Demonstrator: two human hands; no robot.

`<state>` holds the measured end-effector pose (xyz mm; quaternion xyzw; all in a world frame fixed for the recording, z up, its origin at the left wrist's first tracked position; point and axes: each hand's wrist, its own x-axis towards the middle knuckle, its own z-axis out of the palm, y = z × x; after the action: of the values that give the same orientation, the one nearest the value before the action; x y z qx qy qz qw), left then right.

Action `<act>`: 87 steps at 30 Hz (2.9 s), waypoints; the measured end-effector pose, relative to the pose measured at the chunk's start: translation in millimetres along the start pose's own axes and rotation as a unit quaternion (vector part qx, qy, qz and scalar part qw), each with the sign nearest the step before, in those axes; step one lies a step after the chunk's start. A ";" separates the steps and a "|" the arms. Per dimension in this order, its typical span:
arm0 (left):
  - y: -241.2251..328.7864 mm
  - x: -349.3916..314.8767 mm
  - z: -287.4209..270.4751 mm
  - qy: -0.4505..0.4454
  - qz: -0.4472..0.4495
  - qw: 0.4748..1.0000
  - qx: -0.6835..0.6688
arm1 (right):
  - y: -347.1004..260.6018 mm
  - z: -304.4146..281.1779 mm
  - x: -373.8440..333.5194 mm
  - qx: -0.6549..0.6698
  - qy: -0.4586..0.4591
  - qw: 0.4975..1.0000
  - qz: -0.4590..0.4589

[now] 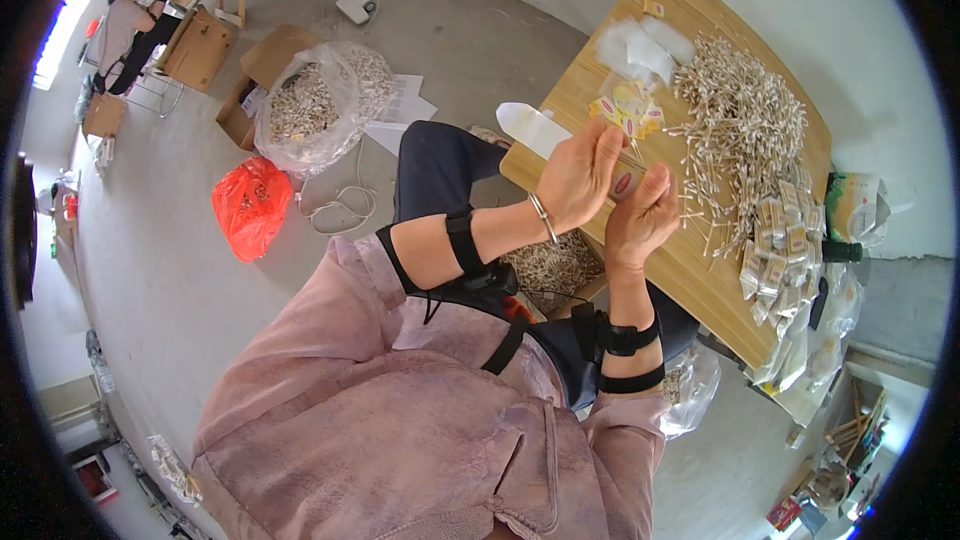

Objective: Counting and placing cotton swabs into small plastic bags.

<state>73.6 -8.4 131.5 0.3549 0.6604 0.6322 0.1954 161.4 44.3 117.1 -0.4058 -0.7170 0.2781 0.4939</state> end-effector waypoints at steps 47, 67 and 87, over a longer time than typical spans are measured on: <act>13.5 45.7 -47.1 -0.342 0.321 0.882 -0.041 | -26.3 -19.8 24.6 0.471 -0.239 0.722 0.446; 35.5 39.5 -59.8 -0.508 0.238 0.827 -0.041 | 3.1 -7.2 -3.9 0.341 -0.439 0.827 -0.082; 32.3 40.0 -61.2 -0.488 0.223 0.838 -0.100 | -5.2 -9.6 -5.0 0.437 -0.474 0.756 0.113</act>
<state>10.7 -24.1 178.2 0.7333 0.3160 0.4665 0.3804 169.7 37.3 122.3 -0.0402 -0.6086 0.7719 0.1796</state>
